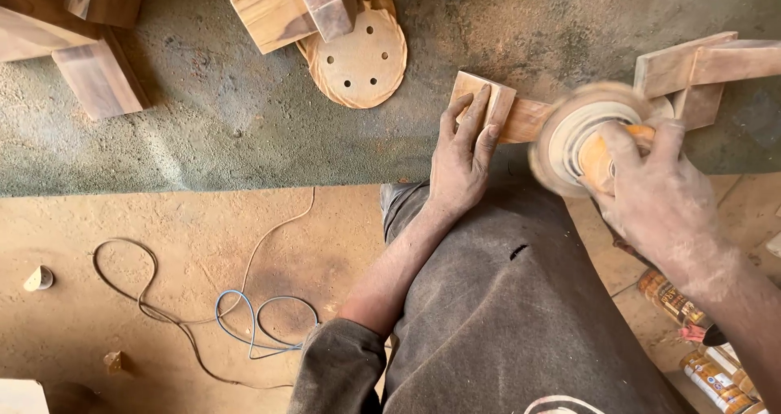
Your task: The person uses an orbital sander to smooth the surfaces of small wooden blocks. They pick up each block, sand its faces, and place it back on the work surface among other blocks.
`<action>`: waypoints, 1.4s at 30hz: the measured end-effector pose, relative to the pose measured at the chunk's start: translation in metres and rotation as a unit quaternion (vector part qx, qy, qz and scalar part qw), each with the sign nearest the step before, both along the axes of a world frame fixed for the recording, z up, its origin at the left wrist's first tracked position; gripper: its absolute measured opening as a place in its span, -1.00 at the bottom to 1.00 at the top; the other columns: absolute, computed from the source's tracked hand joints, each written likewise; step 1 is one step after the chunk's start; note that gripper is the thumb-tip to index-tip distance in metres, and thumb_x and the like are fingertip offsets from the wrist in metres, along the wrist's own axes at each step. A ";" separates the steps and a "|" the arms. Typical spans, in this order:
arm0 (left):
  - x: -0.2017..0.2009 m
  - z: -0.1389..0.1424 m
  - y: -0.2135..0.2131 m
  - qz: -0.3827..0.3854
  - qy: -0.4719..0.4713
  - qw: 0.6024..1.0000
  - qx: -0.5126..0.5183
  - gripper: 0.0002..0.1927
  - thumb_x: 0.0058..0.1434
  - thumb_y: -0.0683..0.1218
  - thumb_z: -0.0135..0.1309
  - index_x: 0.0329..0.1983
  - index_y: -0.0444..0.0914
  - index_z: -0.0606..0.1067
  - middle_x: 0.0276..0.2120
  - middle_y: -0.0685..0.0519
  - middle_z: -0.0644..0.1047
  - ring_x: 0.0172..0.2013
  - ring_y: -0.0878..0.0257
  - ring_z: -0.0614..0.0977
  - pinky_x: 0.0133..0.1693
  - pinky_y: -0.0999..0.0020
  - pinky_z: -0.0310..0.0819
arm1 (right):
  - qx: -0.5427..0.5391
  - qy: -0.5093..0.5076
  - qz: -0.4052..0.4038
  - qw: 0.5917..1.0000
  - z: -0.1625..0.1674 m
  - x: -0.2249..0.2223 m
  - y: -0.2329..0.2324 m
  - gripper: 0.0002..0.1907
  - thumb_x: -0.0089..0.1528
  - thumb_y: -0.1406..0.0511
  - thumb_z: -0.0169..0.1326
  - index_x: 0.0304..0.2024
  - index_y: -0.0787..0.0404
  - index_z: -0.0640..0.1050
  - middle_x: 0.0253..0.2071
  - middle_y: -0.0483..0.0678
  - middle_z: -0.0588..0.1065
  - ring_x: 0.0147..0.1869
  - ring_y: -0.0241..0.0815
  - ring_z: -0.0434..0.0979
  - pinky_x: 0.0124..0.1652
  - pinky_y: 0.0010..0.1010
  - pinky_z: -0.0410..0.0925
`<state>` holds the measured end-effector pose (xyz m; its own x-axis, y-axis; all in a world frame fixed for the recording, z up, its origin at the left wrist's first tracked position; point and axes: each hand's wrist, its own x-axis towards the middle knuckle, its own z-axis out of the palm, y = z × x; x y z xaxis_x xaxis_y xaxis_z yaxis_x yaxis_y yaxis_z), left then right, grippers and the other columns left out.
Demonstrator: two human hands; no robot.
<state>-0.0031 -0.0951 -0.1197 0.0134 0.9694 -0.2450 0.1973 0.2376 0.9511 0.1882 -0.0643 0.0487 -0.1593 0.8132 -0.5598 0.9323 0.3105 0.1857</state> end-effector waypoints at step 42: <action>0.000 0.005 -0.017 -0.025 0.021 0.998 0.045 -0.40 0.54 0.18 -0.20 0.47 -0.27 0.28 0.34 -0.29 0.30 0.34 -0.13 0.42 0.29 0.08 0.42 | -0.120 -0.145 0.010 0.982 0.008 0.038 -0.016 -0.31 0.30 0.10 0.15 0.36 0.33 0.32 0.29 0.42 0.17 -0.41 -0.15 0.61 -0.49 -0.53 0.56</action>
<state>-0.0032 -0.1117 -0.1149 0.0530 0.9861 -0.1573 0.2470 0.1397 0.9589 0.2257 -0.0802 0.0568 0.0216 0.6502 -0.7595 0.8443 0.3950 0.3622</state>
